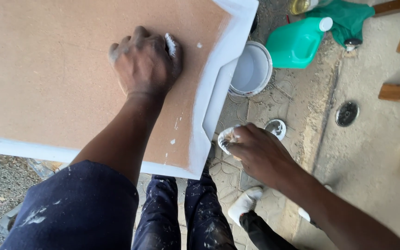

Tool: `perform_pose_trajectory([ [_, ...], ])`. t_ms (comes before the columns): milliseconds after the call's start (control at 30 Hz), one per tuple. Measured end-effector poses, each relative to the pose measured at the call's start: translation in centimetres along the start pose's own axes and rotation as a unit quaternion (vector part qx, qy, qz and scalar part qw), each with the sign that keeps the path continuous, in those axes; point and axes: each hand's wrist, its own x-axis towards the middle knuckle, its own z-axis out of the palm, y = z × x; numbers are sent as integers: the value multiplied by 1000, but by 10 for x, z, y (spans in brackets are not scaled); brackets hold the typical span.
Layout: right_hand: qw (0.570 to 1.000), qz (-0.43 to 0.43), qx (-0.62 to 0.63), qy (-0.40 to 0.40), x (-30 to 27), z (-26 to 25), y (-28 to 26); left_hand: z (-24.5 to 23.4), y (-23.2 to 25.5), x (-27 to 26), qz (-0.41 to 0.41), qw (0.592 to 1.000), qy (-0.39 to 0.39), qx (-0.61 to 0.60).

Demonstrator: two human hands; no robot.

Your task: The person paints the edges of a rectangular wooden board white using a cloth. They repeatedly dip the cloth into a bucket of white paint and apply it to the board's perimeter, holding the board steady with their left hand.

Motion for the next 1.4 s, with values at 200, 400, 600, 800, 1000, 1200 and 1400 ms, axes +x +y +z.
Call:
perform_pose_trajectory([
  [200,983,36,-84,162,31,38,-1,2,0,-3,13,998,55,16],
  [400,942,-32,-172,288,44,35,17,4,0,-3,4,998,63,25],
  [600,932,108,-121,325,68,-13,24,6,-2,-4,10,998,55,41],
  [800,969,123,80,200,47,2,-4,2,2,-2,6,998,62,31],
  [1000,995,-4,24,97,35,-17,-3,5,1,-3,14,997,64,47],
  [1200,993,12,44,107,13,-5,5,1,1,-3,19,998,35,50],
  [1400,919,14,-68,388,59,43,45,0,3,-1,14,997,59,54],
])
